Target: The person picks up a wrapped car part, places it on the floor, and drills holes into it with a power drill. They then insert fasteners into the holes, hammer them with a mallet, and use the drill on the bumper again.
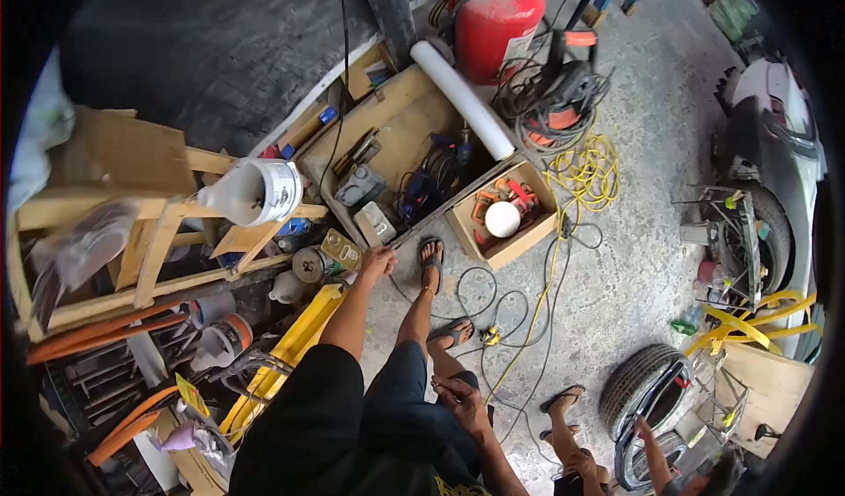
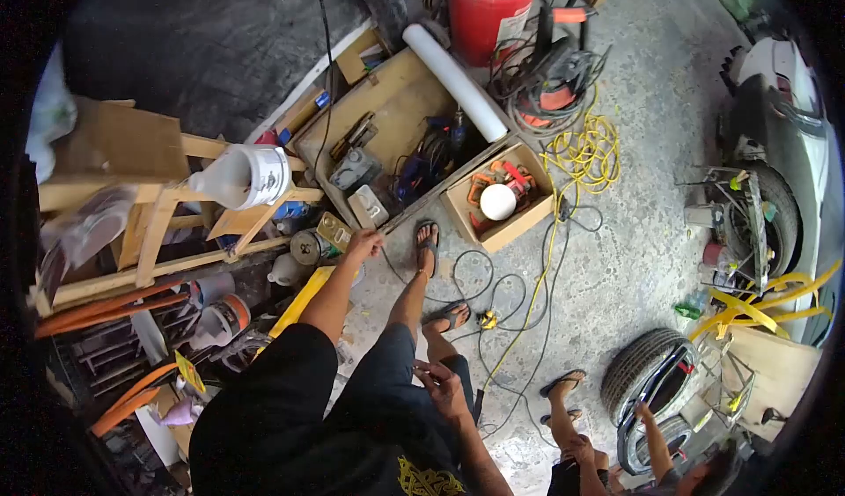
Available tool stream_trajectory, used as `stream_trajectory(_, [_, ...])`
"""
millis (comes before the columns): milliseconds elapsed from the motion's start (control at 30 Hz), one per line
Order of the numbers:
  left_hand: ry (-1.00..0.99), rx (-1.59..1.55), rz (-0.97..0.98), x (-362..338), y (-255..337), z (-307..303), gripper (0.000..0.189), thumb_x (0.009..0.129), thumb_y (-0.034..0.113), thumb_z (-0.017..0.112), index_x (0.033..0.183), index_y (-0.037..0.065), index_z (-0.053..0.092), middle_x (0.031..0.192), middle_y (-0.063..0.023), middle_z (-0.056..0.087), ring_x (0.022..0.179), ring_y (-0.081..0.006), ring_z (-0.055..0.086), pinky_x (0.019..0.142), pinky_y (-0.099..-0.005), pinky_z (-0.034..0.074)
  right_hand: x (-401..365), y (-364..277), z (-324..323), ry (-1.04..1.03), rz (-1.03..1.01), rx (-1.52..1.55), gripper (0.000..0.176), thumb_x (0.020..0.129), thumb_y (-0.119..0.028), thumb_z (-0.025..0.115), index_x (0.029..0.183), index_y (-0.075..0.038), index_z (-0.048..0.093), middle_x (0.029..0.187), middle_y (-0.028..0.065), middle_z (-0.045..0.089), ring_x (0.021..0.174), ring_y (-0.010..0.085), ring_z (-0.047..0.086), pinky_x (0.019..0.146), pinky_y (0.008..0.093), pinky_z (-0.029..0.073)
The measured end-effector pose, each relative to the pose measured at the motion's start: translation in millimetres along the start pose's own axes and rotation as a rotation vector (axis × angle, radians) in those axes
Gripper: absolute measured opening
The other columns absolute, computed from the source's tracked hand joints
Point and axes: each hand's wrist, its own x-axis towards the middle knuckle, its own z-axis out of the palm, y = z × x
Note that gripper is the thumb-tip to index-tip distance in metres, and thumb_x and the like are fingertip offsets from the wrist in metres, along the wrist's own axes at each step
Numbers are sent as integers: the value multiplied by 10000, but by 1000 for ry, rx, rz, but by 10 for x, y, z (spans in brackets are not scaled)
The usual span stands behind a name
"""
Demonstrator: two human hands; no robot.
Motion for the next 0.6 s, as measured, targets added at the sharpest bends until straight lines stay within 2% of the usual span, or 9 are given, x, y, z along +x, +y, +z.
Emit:
stream_trajectory(100, [-44,-53,11,633,43,-42,186,873,195,635,851,11,617,686,-62,616,469,-97,495,423,-241,398,572,186,227,-80,5,-131,223,878,-123,644,1089,-53,662,837,135,636,702,227,627,633,308,482])
stream_trajectory(167, [2,-90,2,953,153,-13,195,876,206,636,878,12,624,693,-59,621,478,-95,500,431,-242,403,957,246,446,-149,-99,-146,232,854,-64,643,1084,-34,654,826,140,632,711,261,615,643,328,481])
stream_trajectory(200, [38,-128,22,1139,158,-57,207,879,218,637,905,13,632,701,-57,626,487,-93,505,439,-243,408,1138,278,546,-163,-83,-142,232,854,-64,643,1084,-34,654,826,140,632,711,261,615,643,328,481])
stream_trajectory(300, [10,-118,54,1763,-5,-287,212,885,223,631,944,19,640,722,-54,638,513,-83,516,458,-234,430,1564,372,845,-213,-343,-440,249,822,-113,657,1065,-67,632,812,140,617,742,325,622,676,380,504])
stream_trajectory(333, [24,-116,23,1866,23,-335,196,890,213,625,942,25,641,735,-48,647,534,-80,528,479,-229,449,1672,459,949,-244,-395,-438,228,820,-151,659,1032,-77,626,821,127,617,753,335,621,742,418,500])
stream_trajectory(433, [79,-16,0,2196,58,-478,187,904,199,624,955,20,641,767,-54,648,557,-91,546,511,-243,470,1852,584,1171,-352,-402,-422,215,825,-180,638,999,-58,612,870,136,594,843,345,569,755,439,459])
stream_trajectory(500, [81,-28,-42,2422,-12,-545,175,899,209,630,943,41,648,759,-31,649,561,-80,548,515,-231,475,1912,562,1230,-356,-371,-445,198,807,-167,647,974,-67,614,846,109,600,812,319,574,734,436,451])
stream_trajectory(567, [58,28,10,2662,-147,-547,182,862,208,642,917,35,643,727,-57,649,575,-135,584,552,-266,499,1997,548,1249,-357,-344,-472,182,789,-153,657,949,-76,616,822,82,606,782,292,579,713,434,443])
stream_trajectory(600, [56,27,2,2795,-259,-517,182,862,208,642,917,35,643,727,-57,649,575,-135,584,552,-266,499,2045,561,1260,-337,-335,-441,170,780,-145,652,933,-81,613,820,77,604,781,284,568,688,427,423])
